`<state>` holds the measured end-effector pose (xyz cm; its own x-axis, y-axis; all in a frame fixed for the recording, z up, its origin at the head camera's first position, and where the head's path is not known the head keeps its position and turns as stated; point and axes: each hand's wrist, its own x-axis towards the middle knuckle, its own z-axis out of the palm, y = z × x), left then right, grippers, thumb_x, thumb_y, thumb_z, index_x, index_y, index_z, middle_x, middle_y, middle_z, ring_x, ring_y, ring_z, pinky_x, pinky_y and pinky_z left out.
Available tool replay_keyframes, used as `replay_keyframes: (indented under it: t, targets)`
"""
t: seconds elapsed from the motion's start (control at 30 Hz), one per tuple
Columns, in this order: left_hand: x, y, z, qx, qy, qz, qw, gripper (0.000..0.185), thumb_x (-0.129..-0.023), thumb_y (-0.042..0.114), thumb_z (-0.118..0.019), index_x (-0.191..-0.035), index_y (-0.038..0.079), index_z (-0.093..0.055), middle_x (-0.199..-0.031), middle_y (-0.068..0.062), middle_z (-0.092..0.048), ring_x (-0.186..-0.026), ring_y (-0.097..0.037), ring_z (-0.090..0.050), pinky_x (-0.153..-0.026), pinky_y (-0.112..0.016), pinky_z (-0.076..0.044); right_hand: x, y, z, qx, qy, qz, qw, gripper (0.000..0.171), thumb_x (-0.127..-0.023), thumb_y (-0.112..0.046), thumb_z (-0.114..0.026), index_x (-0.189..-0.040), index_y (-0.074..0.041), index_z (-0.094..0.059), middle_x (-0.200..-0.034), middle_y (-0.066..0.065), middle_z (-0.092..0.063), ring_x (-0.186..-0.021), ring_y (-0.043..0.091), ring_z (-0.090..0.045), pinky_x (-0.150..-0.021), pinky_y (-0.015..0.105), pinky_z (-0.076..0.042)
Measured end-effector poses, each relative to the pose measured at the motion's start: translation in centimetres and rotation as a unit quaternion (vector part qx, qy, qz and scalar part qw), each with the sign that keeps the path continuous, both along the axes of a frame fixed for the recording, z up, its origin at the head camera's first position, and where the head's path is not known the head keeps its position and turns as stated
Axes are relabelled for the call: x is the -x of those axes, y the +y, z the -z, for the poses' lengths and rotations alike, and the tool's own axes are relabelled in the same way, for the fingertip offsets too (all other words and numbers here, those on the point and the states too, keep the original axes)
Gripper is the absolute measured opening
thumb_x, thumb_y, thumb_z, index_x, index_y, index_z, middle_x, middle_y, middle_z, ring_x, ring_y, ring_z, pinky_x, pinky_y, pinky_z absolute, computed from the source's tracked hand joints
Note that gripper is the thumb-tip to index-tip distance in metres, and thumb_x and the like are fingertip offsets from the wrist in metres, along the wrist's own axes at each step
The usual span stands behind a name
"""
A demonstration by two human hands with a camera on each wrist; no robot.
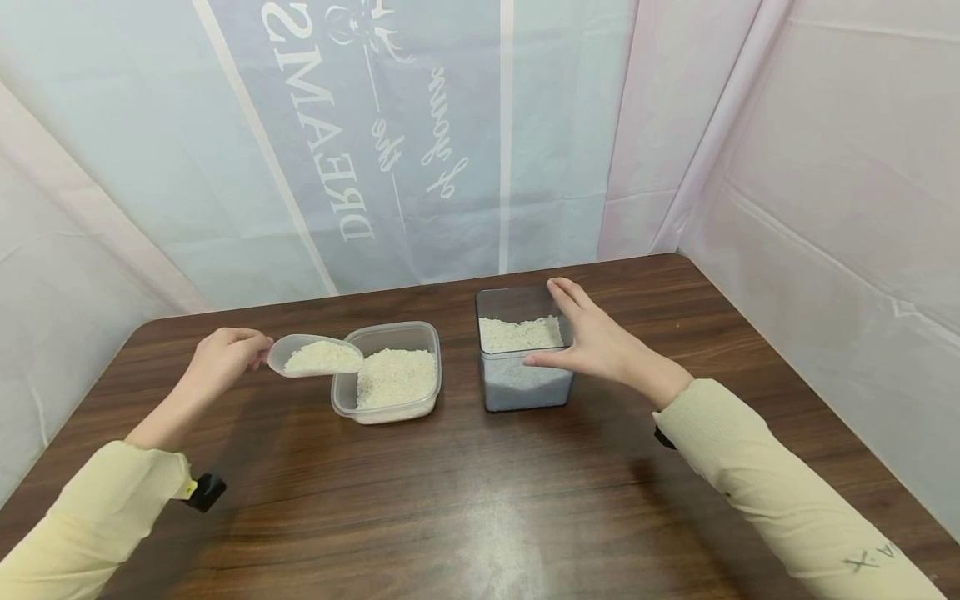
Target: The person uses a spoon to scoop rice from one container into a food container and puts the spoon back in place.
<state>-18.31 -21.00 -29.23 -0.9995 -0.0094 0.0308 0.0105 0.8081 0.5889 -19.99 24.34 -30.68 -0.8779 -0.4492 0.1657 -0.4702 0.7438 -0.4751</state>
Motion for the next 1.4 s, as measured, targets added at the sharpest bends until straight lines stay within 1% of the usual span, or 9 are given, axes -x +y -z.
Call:
replay_keyframes:
  t: [0.27, 0.5, 0.6, 0.83, 0.97, 1.1, 1.33, 1.4]
  targets:
    - [-0.10, -0.22, -0.16, 0.021, 0.005, 0.004, 0.9998, 0.022, -0.080, 0.015, -0.044, -0.065, 0.007, -0.059, -0.055, -0.001, -0.047, -0.053, -0.018, -0.037, -0.051, -0.031, -0.031, 0.04, 0.01, 0.08, 0.001, 0.003, -0.002, 1.000, 0.101, -0.073, -0.045, -0.072, -0.145, -0.003, -0.013, -0.147, 0.014, -0.015, -0.131, 0.035, -0.024, -0.099, 0.053, -0.026]
    - [-0.15, -0.37, -0.36, 0.034, 0.014, 0.010, 0.9993, 0.021, -0.078, 0.014, -0.045, -0.067, 0.007, -0.061, -0.054, 0.003, -0.047, -0.055, -0.017, -0.038, -0.051, -0.030, -0.030, -0.02, 0.02, -0.02, -0.001, 0.000, 0.000, 1.000, 0.101, -0.074, -0.045, -0.071, -0.145, -0.003, -0.013, -0.148, 0.014, -0.015, -0.131, 0.035, -0.023, -0.099, 0.054, -0.026]
    - [-0.16, -0.40, -0.40, 0.039, 0.011, 0.011, 0.9991, 0.021, -0.078, 0.014, -0.044, -0.067, 0.007, -0.061, -0.054, 0.002, -0.047, -0.054, -0.017, -0.038, -0.051, -0.030, -0.030, 0.03, 0.05, 0.04, -0.002, 0.000, 0.000, 1.000, 0.101, -0.074, -0.045, -0.071, -0.145, -0.003, -0.013, -0.148, 0.014, -0.014, -0.131, 0.035, -0.023, -0.099, 0.054, -0.026]
    - [-0.13, -0.22, -0.53, 0.047, 0.021, 0.011, 0.9986, 0.021, -0.076, 0.012, -0.043, -0.058, 0.009, -0.053, -0.049, 0.002, -0.041, -0.050, -0.017, -0.033, -0.049, -0.030, -0.029, 0.10, 0.09, 0.12, -0.003, 0.005, 0.001, 1.000, 0.101, -0.074, -0.046, -0.071, -0.145, -0.004, -0.013, -0.148, 0.013, -0.015, -0.131, 0.034, -0.025, -0.099, 0.053, -0.027]
    - [-0.23, -0.17, -0.69, 0.054, 0.020, 0.015, 0.9982, 0.021, -0.077, 0.012, -0.041, -0.061, 0.009, -0.054, -0.050, 0.002, -0.039, -0.051, -0.017, -0.032, -0.050, -0.029, -0.028, 0.07, 0.03, 0.19, -0.002, 0.009, 0.001, 1.000, 0.101, -0.073, -0.046, -0.072, -0.145, -0.004, -0.013, -0.148, 0.013, -0.015, -0.131, 0.034, -0.025, -0.099, 0.052, -0.027]
    - [-0.26, -0.11, -0.67, 0.060, 0.028, 0.021, 0.9976, 0.022, -0.078, 0.012, -0.040, -0.063, 0.008, -0.056, -0.050, 0.002, -0.039, -0.052, -0.017, -0.032, -0.051, -0.029, -0.028, 0.03, 0.00, 0.38, 0.000, 0.013, 0.001, 1.000, 0.102, -0.073, -0.046, -0.072, -0.145, -0.004, -0.014, -0.148, 0.013, -0.015, -0.131, 0.034, -0.025, -0.099, 0.052, -0.027]
    - [-0.19, 0.22, -0.46, 0.062, 0.038, 0.027, 0.9970, 0.026, -0.080, 0.012, -0.038, -0.064, 0.007, -0.058, -0.051, 0.002, -0.041, -0.051, -0.016, -0.032, -0.050, -0.029, -0.028, -0.05, 0.00, 0.55, 0.000, 0.014, -0.001, 1.000, 0.101, -0.074, -0.046, -0.071, -0.145, -0.003, -0.013, -0.148, 0.014, -0.015, -0.131, 0.035, -0.024, -0.099, 0.053, -0.027]
    - [-0.17, 0.34, -0.41, 0.063, 0.040, 0.029, 0.9968, 0.027, -0.081, 0.012, -0.038, -0.064, 0.008, -0.058, -0.052, 0.002, -0.044, -0.051, -0.016, -0.033, -0.050, -0.029, -0.028, -0.09, -0.02, 0.61, -0.001, 0.016, -0.001, 1.000, 0.101, -0.074, -0.045, -0.071, -0.145, -0.003, -0.013, -0.147, 0.014, -0.015, -0.131, 0.035, -0.024, -0.099, 0.053, -0.026]
